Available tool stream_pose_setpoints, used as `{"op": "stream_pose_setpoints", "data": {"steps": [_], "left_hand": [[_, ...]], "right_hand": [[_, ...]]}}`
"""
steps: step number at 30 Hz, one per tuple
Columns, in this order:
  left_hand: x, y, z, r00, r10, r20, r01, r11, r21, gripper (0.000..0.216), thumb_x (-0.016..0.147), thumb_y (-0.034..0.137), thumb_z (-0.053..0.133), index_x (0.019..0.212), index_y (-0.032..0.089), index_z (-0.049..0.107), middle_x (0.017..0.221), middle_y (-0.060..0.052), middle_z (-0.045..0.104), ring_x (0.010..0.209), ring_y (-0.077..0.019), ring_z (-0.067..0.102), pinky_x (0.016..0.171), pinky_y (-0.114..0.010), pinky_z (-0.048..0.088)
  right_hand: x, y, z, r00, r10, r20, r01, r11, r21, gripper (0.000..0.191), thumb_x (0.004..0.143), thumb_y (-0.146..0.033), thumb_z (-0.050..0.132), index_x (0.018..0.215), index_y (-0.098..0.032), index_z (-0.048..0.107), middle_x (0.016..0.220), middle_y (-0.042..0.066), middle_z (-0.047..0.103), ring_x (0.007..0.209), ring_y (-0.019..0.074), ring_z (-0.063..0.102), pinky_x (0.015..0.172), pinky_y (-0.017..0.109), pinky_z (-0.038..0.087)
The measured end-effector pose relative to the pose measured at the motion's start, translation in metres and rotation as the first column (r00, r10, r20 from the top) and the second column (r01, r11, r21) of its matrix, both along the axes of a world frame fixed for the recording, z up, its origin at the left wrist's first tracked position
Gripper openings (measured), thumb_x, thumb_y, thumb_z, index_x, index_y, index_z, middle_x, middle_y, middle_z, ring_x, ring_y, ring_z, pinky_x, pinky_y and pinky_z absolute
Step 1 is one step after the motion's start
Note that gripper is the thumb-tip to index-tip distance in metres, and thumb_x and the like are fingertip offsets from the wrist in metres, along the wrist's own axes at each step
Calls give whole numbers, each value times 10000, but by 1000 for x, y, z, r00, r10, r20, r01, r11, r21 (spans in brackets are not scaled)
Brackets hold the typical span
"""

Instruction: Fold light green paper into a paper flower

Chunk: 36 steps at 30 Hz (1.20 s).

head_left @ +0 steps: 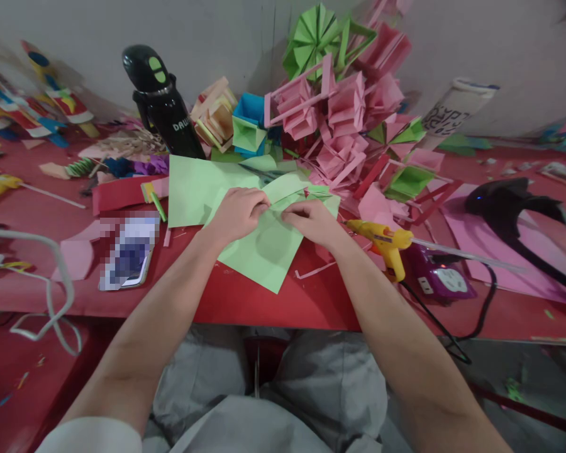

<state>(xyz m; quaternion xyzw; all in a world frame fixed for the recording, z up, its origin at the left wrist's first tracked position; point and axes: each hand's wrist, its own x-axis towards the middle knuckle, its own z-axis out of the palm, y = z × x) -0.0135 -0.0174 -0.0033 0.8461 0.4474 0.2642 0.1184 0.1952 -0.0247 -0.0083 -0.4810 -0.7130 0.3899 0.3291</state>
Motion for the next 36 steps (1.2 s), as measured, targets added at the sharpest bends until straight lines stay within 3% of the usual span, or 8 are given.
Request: {"op": "stream_pose_setpoints", "data": {"steps": [9,12,15,20,27,31,36], "left_hand": [[-23,14,-7,989,147,33,-146,989,-11,182,836,149,530,759,245,665,822,-45,703,783,-245,603,835,-392,429],[-30,17,-7,980,191,51,-190,982,-24,186,828,138,542,743,249,666,828,-48,707,772,-245,601,815,-380,432],[-32,17,-7,975,210,70,-207,977,-40,193,824,118,553,739,246,671,834,-52,711,781,-247,609,804,-371,439],[-27,12,-4,977,176,124,-166,983,-83,173,853,152,551,789,239,685,862,-58,712,803,-246,614,776,-365,445],[-17,5,-1,996,84,30,-83,996,-42,152,887,234,534,900,212,684,962,-54,739,906,-239,657,831,-369,482],[-3,-2,0,996,-34,88,36,999,-19,156,884,240,542,900,210,694,941,-38,744,887,-214,669,826,-345,495],[10,-8,0,985,-61,159,66,997,-26,146,852,204,548,878,199,692,931,-35,730,876,-199,661,798,-323,497]], "right_hand": [[0,-1,2,997,-68,28,69,998,-12,198,740,-224,567,549,-183,596,522,-22,493,548,114,427,555,290,326],[2,0,2,991,-124,54,122,992,30,202,735,-233,591,539,-183,590,508,-23,483,551,118,424,556,293,322],[3,2,0,982,-188,15,185,975,120,169,747,-234,587,592,-181,627,575,-3,571,596,136,487,592,293,366],[2,4,-3,991,-126,-48,134,967,217,176,840,-311,595,814,-183,712,843,50,725,767,171,609,730,302,454],[-3,0,-5,997,-65,50,54,980,193,130,801,-229,578,718,-175,662,707,19,679,633,142,561,651,284,429],[-7,-3,-5,999,-29,33,20,968,250,118,788,-224,575,741,-176,671,732,23,692,664,150,587,660,278,441],[-10,-5,-5,998,-18,52,1,949,314,114,755,-191,572,754,-176,685,731,25,691,657,146,572,653,272,435]]}}
